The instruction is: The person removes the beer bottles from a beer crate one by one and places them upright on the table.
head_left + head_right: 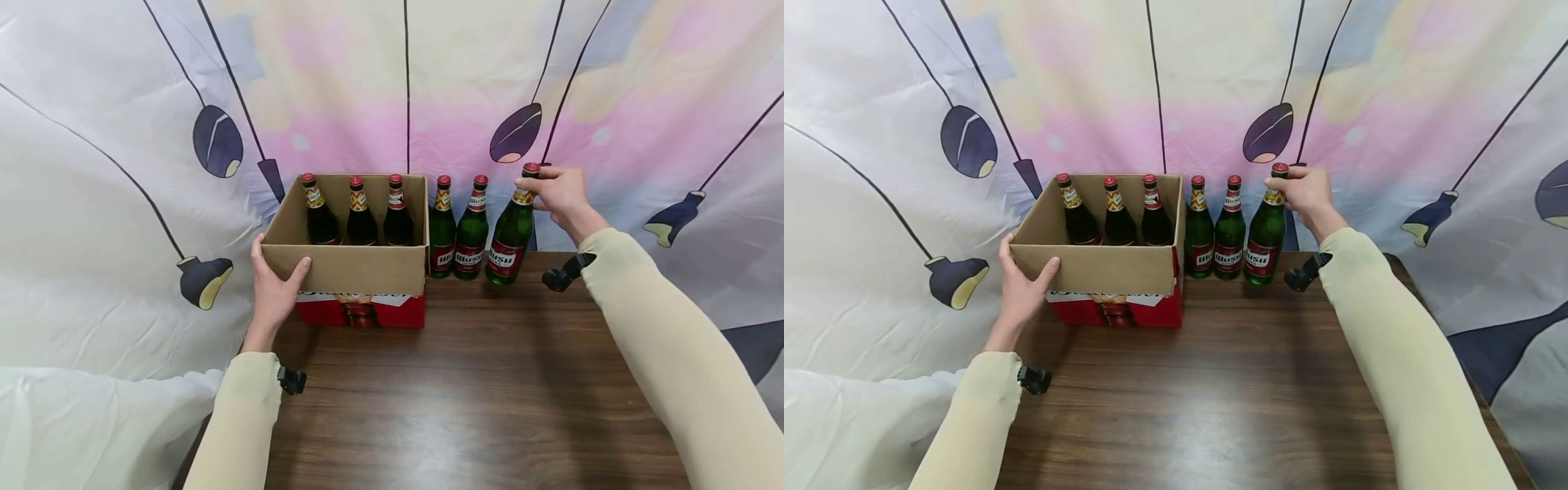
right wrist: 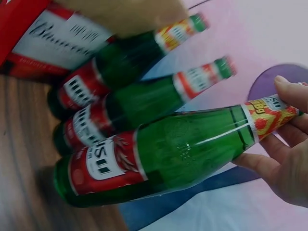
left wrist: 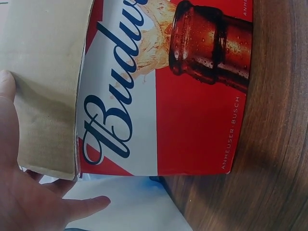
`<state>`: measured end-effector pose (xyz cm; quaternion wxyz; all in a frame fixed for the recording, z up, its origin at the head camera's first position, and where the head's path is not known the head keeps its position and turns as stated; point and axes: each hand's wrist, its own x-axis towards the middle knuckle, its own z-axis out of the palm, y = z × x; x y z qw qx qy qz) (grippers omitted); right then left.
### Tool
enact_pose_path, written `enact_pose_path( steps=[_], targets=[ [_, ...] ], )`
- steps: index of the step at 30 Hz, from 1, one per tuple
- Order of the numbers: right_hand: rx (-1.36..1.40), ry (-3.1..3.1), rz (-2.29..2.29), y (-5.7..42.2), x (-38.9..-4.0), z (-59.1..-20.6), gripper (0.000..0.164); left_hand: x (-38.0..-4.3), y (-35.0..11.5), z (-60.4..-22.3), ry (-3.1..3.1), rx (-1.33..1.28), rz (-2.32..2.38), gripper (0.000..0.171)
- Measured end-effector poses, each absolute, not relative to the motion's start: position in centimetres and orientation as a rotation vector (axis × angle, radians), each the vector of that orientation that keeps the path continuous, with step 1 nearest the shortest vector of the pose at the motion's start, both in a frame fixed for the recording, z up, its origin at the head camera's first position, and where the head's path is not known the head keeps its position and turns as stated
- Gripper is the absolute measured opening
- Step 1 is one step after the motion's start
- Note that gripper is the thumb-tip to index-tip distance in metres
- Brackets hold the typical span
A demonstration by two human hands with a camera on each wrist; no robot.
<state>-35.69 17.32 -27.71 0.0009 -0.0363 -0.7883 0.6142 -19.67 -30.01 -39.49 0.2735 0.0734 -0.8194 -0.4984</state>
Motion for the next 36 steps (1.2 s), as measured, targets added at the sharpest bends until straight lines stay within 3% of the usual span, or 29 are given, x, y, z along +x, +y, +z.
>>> enact_pose_path(
  steps=[12,21,36],
  targets=[
    [-0.224,-2.398,1.866,17.5,-36.5,-31.8,0.057,-20.0,-30.1,-39.3,-2.211,0.202,-1.311,0.095],
    [-0.298,-2.458,1.801,16.8,-37.1,-33.3,0.059,-19.7,-30.0,-39.6,-2.235,0.226,-1.309,0.096],
    [-0.309,-2.501,1.785,16.3,-38.2,-33.5,0.062,-19.5,-29.9,-39.6,-2.242,0.251,-1.318,0.096]
  ],
)
